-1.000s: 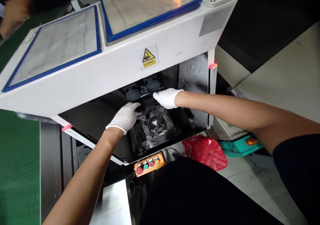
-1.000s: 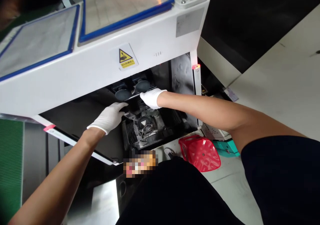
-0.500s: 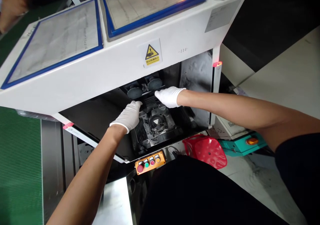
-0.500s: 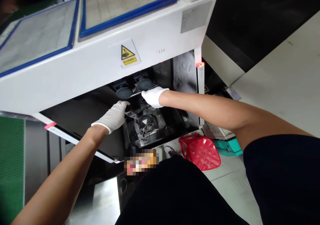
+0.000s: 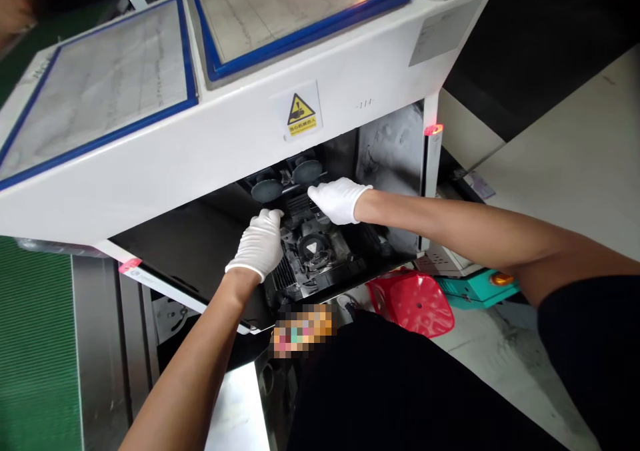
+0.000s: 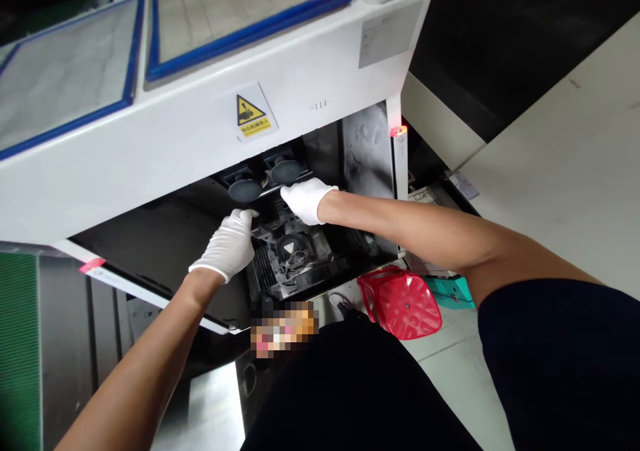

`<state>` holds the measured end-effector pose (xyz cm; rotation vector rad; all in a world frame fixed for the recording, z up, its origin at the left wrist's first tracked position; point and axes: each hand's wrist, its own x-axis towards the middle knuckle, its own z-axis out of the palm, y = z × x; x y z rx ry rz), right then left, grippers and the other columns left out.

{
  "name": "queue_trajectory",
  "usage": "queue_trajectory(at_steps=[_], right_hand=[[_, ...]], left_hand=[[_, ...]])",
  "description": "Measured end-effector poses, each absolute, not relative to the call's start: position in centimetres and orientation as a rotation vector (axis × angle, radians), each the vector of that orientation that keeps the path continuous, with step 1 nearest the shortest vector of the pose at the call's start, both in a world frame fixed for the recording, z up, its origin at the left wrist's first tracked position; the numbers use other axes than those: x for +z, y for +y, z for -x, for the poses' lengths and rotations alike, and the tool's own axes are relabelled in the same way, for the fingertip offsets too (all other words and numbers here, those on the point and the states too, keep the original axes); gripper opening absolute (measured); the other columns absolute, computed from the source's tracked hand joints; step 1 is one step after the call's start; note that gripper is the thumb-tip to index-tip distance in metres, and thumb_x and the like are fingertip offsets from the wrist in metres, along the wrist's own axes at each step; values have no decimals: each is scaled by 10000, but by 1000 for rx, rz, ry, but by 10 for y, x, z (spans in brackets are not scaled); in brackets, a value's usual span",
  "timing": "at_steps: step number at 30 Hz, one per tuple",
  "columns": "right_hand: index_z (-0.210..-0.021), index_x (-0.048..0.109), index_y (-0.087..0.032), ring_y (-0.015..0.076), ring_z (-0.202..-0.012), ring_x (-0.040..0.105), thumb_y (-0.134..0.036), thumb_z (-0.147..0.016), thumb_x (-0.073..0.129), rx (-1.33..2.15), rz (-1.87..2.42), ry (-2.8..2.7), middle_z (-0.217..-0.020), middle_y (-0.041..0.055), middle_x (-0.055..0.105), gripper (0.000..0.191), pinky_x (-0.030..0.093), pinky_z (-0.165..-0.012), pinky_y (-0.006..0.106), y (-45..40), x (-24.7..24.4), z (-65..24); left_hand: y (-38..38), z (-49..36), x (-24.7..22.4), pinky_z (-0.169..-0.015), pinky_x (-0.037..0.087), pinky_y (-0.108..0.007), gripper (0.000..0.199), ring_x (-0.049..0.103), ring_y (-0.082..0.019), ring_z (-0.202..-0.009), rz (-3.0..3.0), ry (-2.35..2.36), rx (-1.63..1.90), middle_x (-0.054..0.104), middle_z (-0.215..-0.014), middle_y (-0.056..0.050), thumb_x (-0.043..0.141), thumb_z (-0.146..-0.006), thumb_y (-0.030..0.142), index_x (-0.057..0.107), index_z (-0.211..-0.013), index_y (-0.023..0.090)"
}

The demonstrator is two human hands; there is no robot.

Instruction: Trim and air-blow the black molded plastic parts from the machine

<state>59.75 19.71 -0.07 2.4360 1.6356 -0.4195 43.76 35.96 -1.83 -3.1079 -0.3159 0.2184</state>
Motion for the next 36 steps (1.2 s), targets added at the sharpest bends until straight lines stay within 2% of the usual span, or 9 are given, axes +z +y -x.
queue_trajectory(at_steps=[5,10,16,22,30,36], right_hand=[[-1266,519,-101,317,-955,700,-236,-886,699,-331,-2542,1659,-1130,175,663,441,582,-824,389,196,-13,-597],[-1243,529,-124,330,-899,705,-229,-858,702,-308,-2534,1706,-1087,131,681,435,596,-749,421,199,-22,-602],[-1261,529,-116,344,-923,707,-256,-865,697,-332,-2561,1672,-1093,137,686,452,600,-762,438,198,-21,-601],[-1297,512,-97,331,-1002,691,-290,-873,703,-375,-2601,1604,-1155,195,665,503,562,-896,420,199,-18,-596],[-1254,532,-110,346,-917,704,-266,-842,730,-335,-2631,1589,-1116,168,686,482,598,-789,441,202,-22,-595],[-1218,554,-111,305,-893,707,-228,-813,750,-251,-2678,1528,-1076,153,690,465,593,-776,386,205,-25,-584]], left_hand=[[356,-436,-17,-908,600,-419,581,647,-306,-1086,3081,-332,199,602,-1273,-174,494,-839,13,512,-1403,150],[357,-436,-16,-889,603,-436,550,652,-316,-1066,3098,-340,182,611,-1257,-183,494,-840,18,535,-1376,137],[357,-438,-21,-919,597,-449,543,631,-326,-1089,3145,-398,154,592,-1257,-169,543,-820,54,536,-1355,151],[357,-437,-26,-923,596,-454,542,616,-327,-1098,3171,-431,120,578,-1258,-156,563,-814,69,535,-1345,175],[359,-438,-25,-962,584,-460,553,617,-328,-1129,3205,-460,134,581,-1264,-159,595,-799,59,551,-1336,186],[359,-444,-19,-1019,558,-454,529,643,-310,-1177,3245,-531,240,605,-1334,-159,683,-845,147,562,-1359,182]])
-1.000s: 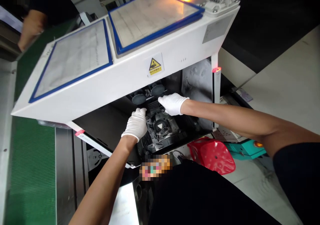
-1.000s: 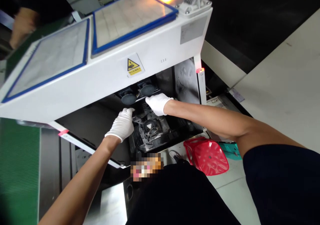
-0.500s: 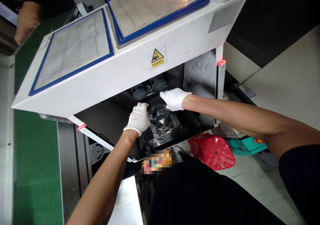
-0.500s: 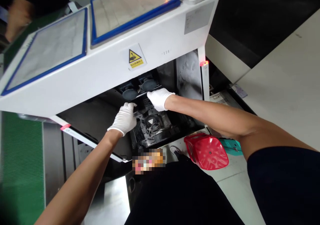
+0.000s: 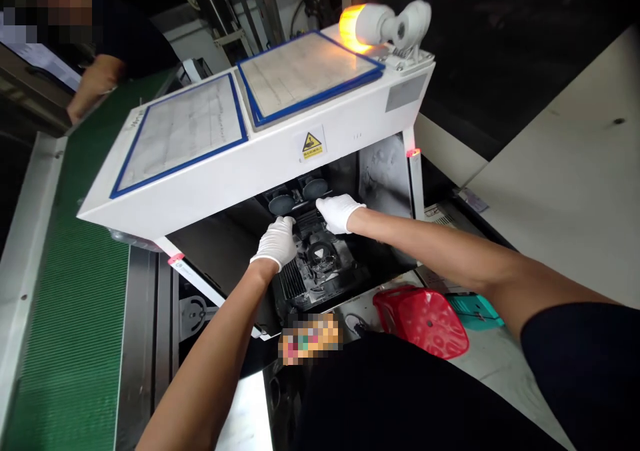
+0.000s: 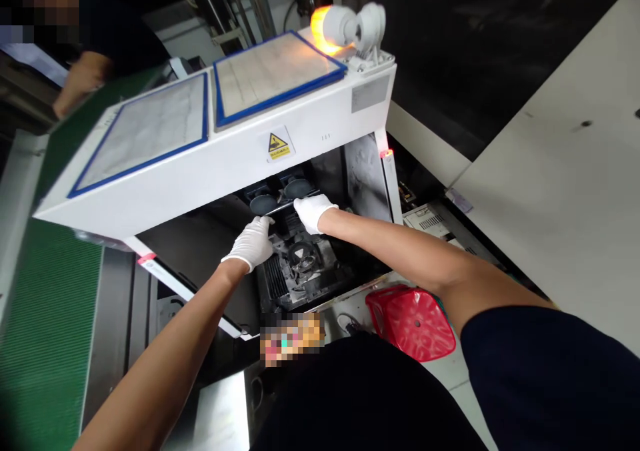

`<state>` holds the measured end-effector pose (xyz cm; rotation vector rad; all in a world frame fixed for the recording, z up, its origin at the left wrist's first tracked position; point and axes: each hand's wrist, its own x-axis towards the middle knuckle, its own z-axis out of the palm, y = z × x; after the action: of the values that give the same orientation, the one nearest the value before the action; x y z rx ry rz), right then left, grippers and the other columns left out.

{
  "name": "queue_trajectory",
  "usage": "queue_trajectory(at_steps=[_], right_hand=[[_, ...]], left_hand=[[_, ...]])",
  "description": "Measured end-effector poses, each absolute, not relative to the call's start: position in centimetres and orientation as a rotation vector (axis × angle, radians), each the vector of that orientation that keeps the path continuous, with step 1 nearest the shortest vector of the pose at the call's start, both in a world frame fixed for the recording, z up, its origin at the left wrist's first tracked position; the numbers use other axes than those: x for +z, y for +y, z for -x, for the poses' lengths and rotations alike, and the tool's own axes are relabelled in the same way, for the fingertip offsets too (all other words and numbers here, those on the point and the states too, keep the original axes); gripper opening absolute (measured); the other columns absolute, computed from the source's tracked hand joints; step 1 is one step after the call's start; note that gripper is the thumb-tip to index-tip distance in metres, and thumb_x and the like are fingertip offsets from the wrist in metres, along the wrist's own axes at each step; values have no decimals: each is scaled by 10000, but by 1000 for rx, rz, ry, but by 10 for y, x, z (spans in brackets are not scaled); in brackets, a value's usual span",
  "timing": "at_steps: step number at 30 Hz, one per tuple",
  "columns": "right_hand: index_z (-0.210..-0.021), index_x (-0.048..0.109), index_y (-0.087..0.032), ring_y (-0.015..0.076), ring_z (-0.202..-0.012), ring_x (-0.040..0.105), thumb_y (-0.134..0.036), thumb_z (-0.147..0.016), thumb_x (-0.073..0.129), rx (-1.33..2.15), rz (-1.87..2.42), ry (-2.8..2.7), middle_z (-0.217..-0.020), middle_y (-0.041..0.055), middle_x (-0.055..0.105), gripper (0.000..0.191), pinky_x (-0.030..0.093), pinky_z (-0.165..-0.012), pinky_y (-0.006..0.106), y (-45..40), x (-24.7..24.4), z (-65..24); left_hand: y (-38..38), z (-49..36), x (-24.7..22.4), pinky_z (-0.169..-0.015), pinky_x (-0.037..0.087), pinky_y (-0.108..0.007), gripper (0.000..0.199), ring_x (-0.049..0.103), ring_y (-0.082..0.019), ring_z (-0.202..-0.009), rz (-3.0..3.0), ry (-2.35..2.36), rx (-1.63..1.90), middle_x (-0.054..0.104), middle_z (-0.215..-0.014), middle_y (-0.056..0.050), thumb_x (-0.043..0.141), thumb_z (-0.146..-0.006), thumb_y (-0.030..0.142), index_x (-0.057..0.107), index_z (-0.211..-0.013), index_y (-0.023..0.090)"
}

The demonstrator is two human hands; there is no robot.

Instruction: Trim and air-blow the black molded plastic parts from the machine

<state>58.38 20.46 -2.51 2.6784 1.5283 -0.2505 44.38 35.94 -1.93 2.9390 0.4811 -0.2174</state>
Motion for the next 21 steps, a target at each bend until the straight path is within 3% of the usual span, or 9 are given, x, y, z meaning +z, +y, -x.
queue_trajectory(at_steps=[5,8,10,11,13,15,16,18,21], right_hand=[[-1283,555,-45,347,-1066,657,-250,-798,783,-10,-2666,1553,-1209,202,633,574,551,-937,463,198,-15,-572],[-1456,426,49,430,-1397,410,-342,-764,835,104,-2616,1644,-1497,305,420,894,363,-1172,584,187,-13,-547],[-1496,390,74,437,-1512,203,-364,-814,796,96,-2548,1775,-1610,311,252,906,223,-1249,604,175,-25,-510],[-1476,427,74,435,-1515,199,-341,-854,751,53,-2507,1846,-1617,306,247,815,230,-1249,601,169,-35,-486],[-1483,471,7,407,-1414,408,-323,-926,639,-157,-2420,2012,-1610,262,308,669,389,-1171,565,156,-65,-428],[-1365,610,-71,323,-1021,678,-394,-883,666,-436,-2263,2111,-1508,218,481,583,596,-862,443,147,-102,-370],[-1403,595,-108,295,-930,699,-457,-850,703,-557,-2183,2151,-1500,191,503,663,612,-773,400,146,-120,-345],[-1462,550,-118,323,-937,701,-423,-829,725,-683,-2076,2177,-1569,216,417,724,615,-768,432,147,-153,-307],[-1463,537,-85,365,-983,695,-315,-814,742,-788,-1997,2127,-1599,277,332,719,603,-817,475,148,-181,-280]], left_hand=[[361,-455,-8,-992,571,-497,491,671,-277,-1153,-2828,626,-256,660,-1318,-130,706,-935,346,572,-1372,168],[363,-444,-5,-953,591,-482,466,700,-262,-1091,-2713,789,-242,695,-1261,-124,697,-945,394,600,-1337,161],[361,-418,-11,-992,572,-512,496,693,-280,-1133,-2637,878,-182,686,-1298,-139,685,-949,410,582,-1364,158],[358,-400,-18,-1035,547,-534,526,674,-295,-1190,-2599,914,-133,662,-1355,-154,670,-957,411,552,-1403,159],[345,-353,-36,-1125,481,-549,562,618,-310,-1306,-2511,983,-37,603,-1462,-179,611,-986,385,475,-1481,158],[323,-295,-62,-1164,460,-464,494,617,-271,-1332,-2387,1062,-6,639,-1443,-171,514,-1023,322,471,-1487,157],[309,-263,-76,-1156,470,-391,444,639,-241,-1312,-2311,1114,-23,679,-1400,-153,472,-1029,290,510,-1454,165],[274,-195,-105,-1134,486,-319,373,656,-215,-1300,-2153,1241,-83,714,-1370,-110,454,-1017,259,602,-1352,191],[208,-88,-141,-1148,493,-347,369,668,-235,-1292,-1873,1545,-173,732,-1350,-106,428,-1003,253,653,-1287,185]])
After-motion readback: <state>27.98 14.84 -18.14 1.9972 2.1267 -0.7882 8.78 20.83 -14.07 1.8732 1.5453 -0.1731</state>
